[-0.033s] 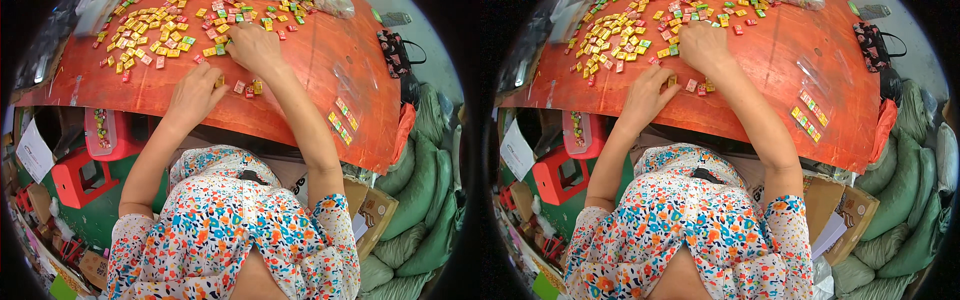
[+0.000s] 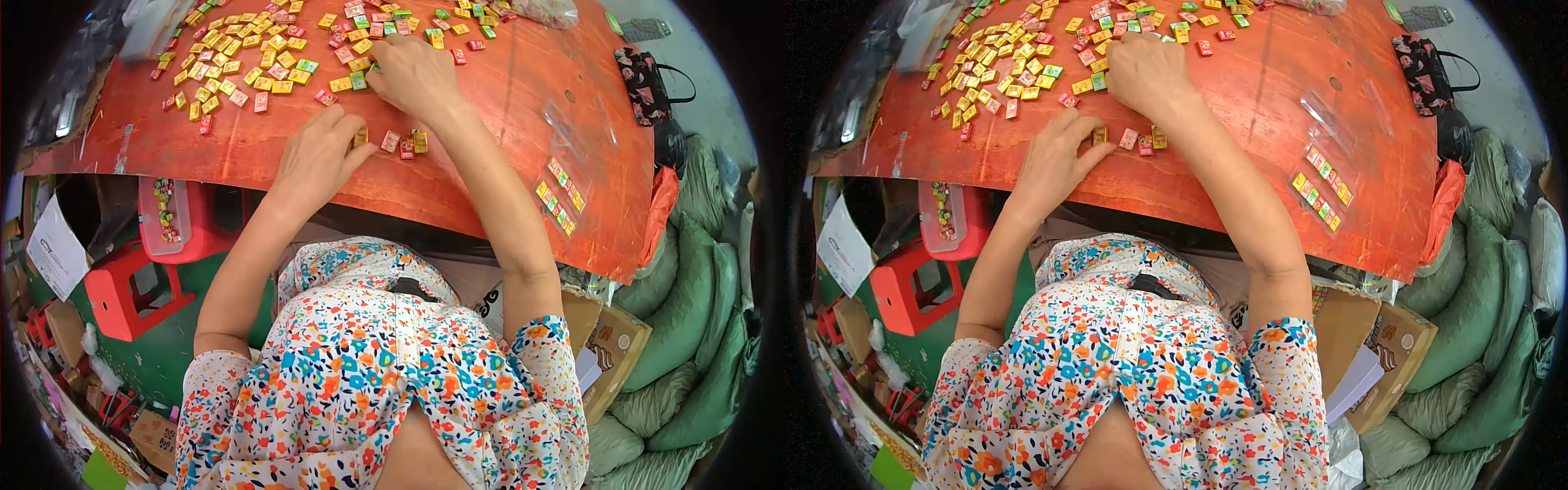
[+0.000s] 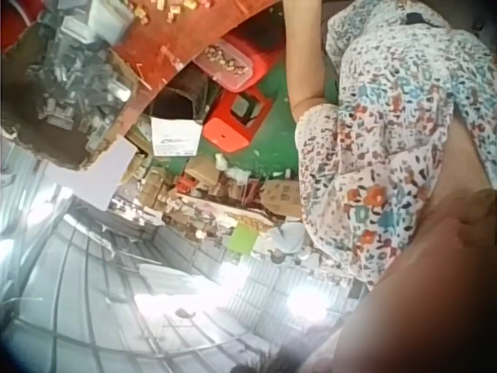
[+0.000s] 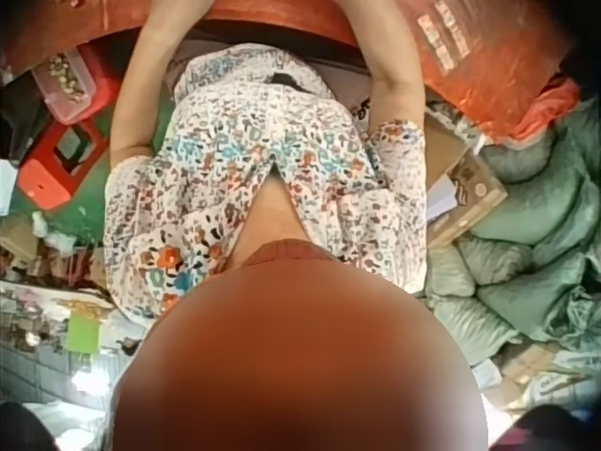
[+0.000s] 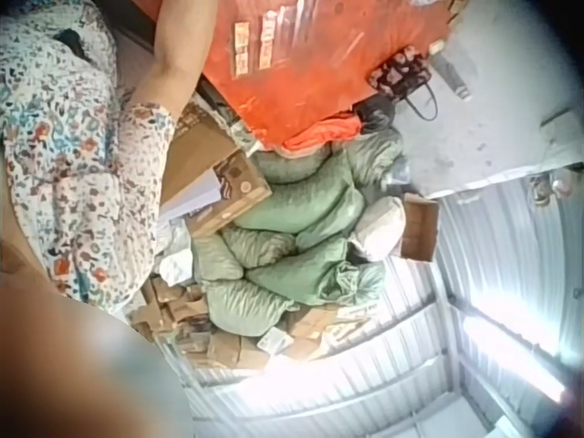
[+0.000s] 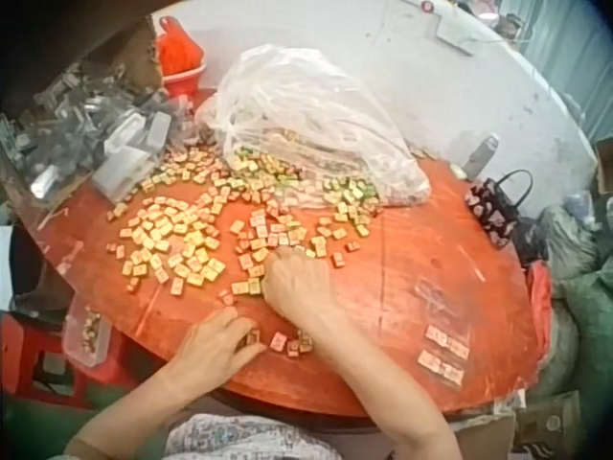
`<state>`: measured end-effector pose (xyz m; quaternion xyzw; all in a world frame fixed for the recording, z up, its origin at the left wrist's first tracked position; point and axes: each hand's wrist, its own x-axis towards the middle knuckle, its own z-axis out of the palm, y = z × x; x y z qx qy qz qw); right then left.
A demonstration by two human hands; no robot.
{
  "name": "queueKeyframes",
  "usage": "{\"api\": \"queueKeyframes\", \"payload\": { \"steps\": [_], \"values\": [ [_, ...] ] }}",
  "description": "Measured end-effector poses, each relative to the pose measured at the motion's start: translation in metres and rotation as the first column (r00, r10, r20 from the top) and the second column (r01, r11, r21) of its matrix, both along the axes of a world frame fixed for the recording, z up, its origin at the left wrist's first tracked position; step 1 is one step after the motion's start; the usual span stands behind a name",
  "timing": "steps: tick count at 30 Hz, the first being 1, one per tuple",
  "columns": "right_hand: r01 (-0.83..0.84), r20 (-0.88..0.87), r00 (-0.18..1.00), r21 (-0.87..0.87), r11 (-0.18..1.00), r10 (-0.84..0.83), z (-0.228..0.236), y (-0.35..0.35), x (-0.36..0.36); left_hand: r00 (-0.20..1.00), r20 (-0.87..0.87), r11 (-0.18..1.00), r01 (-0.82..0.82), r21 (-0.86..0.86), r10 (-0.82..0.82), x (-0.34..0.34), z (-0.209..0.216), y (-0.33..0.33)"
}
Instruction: Arranging small colored tags into rows on a plastic sheet and packing them into a box.
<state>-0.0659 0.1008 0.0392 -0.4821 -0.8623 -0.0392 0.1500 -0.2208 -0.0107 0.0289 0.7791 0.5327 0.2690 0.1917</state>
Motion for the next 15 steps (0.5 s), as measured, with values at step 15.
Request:
{"api": "queueKeyframes", "payload": {
  "steps": [15],
  "values": [
    [-0.169, -0.302, 0.948, -0.213, 0.962, 0.099, 0.0, -0.071, 0.103, 0.995, -0.043, 0.956, 0.093, 0.278, -0.085, 0.035, -0.002, 0.008]
  ]
}}
